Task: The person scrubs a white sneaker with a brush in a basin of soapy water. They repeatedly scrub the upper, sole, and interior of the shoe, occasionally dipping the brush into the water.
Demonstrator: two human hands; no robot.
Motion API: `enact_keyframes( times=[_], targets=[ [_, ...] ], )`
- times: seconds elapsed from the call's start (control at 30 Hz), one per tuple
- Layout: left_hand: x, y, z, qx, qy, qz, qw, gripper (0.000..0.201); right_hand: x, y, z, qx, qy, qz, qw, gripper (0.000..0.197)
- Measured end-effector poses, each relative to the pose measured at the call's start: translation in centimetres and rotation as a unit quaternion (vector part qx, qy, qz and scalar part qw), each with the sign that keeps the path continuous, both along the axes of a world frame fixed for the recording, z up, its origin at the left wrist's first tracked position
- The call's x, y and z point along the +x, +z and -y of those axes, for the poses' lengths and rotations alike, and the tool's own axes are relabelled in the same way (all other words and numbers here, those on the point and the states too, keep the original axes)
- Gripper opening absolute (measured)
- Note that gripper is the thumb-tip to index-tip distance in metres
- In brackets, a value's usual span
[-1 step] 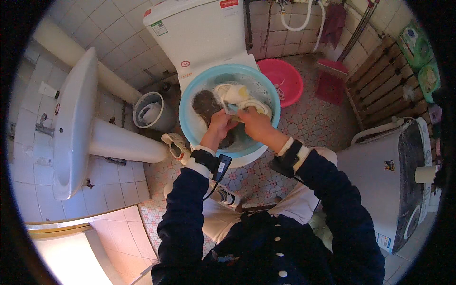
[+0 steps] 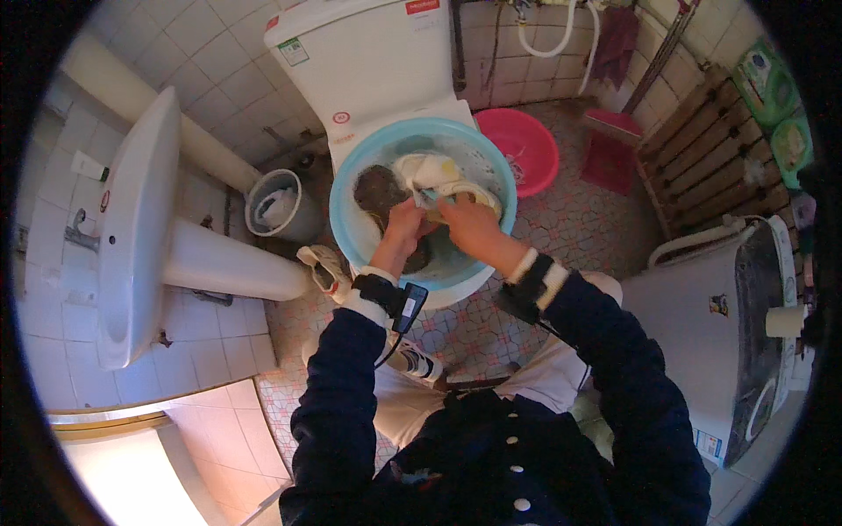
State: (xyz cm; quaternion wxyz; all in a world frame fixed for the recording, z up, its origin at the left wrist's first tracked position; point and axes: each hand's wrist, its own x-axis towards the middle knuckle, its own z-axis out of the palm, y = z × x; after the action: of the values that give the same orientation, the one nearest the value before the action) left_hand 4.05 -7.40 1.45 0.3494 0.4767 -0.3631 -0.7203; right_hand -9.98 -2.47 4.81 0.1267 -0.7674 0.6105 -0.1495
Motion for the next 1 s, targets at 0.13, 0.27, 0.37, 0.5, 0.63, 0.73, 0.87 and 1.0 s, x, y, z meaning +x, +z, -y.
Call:
enact_keyframes(
  times=[0.13, 0.27, 0.37, 0.5, 0.63, 0.73, 0.87, 1.0],
  targets=[
    [-0.1, 2.2, 0.7, -0.029, -0.030, 0.115, 0.992, 0.018, -0.7, 2.1, 2.2, -0.049, -0.010, -0.013, 0.999, 0.024],
    [-0.4, 3.9, 1.5, -0.082, -0.048, 0.176, 0.980, 0.026, -2.6, 2.1, 2.4, 0.021, 0.035, -0.080, 0.996, 0.026],
    [-1.3, 4.6, 2.0, -0.221, -0.043, 0.379, 0.897, 0.035, -4.4, 1.4, 0.5, -0.027, 0.002, -0.056, 0.998, 0.026],
    [-2.9, 4.2, 3.1, -0.535, -0.015, 0.535, 0.654, 0.044, -5.0, 1.8, -0.6, 0.006, -0.015, -0.050, 0.999, 0.026],
    [-4.7, 2.9, 5.8, -0.524, -0.197, 0.487, 0.671, 0.055, -5.0, 3.3, -0.9, 0.050, -0.033, -0.064, 0.996, 0.042],
    [-5.1, 1.9, 7.4, -0.490, -0.238, 0.515, 0.662, 0.046, -5.3, 3.8, -1.5, 0.066, -0.026, -0.075, 0.995, 0.043],
    [-4.0, 1.0, 9.3, -0.451, -0.216, 0.491, 0.714, 0.034, -5.9, 3.4, -2.2, 0.058, -0.018, -0.033, 0.998, 0.040],
    [-3.2, -0.2, 9.9, -0.483, -0.205, 0.465, 0.713, 0.026, -6.4, 3.0, -2.5, 0.077, -0.022, 0.018, 0.997, 0.045]
  ],
)
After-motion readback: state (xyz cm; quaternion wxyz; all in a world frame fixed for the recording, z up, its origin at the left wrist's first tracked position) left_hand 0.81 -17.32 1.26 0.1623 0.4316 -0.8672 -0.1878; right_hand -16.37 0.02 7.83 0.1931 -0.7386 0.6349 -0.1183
